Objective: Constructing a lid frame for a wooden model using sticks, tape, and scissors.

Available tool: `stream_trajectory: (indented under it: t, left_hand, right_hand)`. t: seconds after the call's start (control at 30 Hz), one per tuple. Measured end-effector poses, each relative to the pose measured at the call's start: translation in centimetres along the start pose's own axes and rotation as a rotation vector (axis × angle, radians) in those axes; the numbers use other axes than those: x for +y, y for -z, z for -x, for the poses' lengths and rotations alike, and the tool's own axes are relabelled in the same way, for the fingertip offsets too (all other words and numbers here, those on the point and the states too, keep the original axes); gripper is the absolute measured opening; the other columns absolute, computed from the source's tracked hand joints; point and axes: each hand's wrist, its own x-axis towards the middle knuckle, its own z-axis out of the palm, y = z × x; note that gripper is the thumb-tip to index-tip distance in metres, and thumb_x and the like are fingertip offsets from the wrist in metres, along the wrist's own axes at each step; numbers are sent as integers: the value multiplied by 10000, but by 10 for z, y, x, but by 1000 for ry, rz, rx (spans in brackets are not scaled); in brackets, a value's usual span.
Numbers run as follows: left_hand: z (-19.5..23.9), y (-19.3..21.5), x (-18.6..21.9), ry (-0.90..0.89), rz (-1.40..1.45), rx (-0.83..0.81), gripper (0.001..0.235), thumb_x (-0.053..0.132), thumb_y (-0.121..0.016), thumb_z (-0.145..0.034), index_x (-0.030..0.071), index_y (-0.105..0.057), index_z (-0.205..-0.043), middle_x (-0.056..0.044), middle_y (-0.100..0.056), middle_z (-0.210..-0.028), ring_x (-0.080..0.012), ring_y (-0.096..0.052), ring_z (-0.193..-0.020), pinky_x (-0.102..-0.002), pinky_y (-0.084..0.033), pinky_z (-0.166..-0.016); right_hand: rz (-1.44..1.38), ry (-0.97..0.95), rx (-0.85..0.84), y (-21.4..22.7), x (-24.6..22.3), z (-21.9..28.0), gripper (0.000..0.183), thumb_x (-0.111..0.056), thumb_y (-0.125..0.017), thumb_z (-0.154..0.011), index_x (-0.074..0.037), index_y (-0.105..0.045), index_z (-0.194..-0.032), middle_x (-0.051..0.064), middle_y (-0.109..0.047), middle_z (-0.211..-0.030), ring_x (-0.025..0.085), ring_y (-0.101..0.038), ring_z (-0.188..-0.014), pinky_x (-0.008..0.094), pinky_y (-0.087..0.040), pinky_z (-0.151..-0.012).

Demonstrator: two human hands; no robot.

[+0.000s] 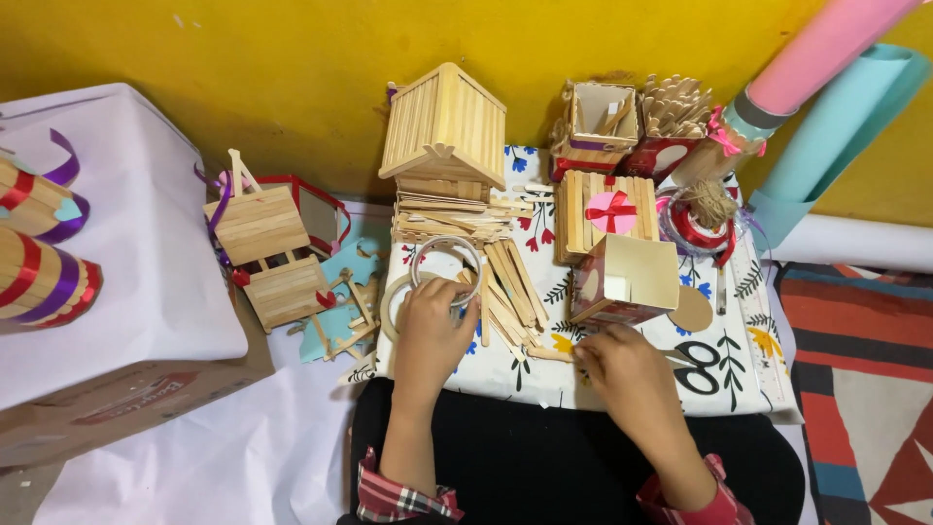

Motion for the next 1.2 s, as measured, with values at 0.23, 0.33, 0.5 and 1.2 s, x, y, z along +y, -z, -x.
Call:
stream_trajectory:
  t: [0.23, 0.33, 0.5, 1.2]
  left_hand:
    - [-2, 4, -11, -41, 12, 30, 222, 259, -736, -843, 70, -759, -957, -46, -710, -903, -220, -645, -865, -378, -443, -934]
    - [-2, 5, -18, -37, -18, -44, 209, 230, -768, -805, 92, -778, -962, -9, -718, -951, -172, -599, -946, -349, -385, -993]
    - [-2, 4, -33, -55, -66, -55, 123, 245, -763, -828, 132, -773, -874, 4, -662, -720, -191, -642, -843, -348, -402, -850]
    - [-4, 2, -14, 20, -131, -63, 389, 323, -846, -726, 75, -701, -988, -62, -674, -795, -243, -652, -849, -389, -359, -883]
  right_hand:
    - [-243, 250, 103, -40, -47, -2, 116, -149, -743, -836, -45, -773, -878, 40, -729, -908, 194, -671, -811, 315, -540, -747]
    - [-208, 245, 146, -50, -54, -9, 142, -101, -734, -842, -52, -766, -972, 27, -705, -877, 169, -648, -697, 303, -518, -642]
    - [-28, 211, 219, -68, -44, -20, 122, -223, -723, -939, -130, -786, -985, 54, -697, -803, 236, -712, -772, 311, -577, -686]
    - [-368, 28, 216, -56, -57, -25, 179, -60, -761, -867, -4, -758, -1038, 166, -720, -790, 334, -725, -745, 383, -583, -622]
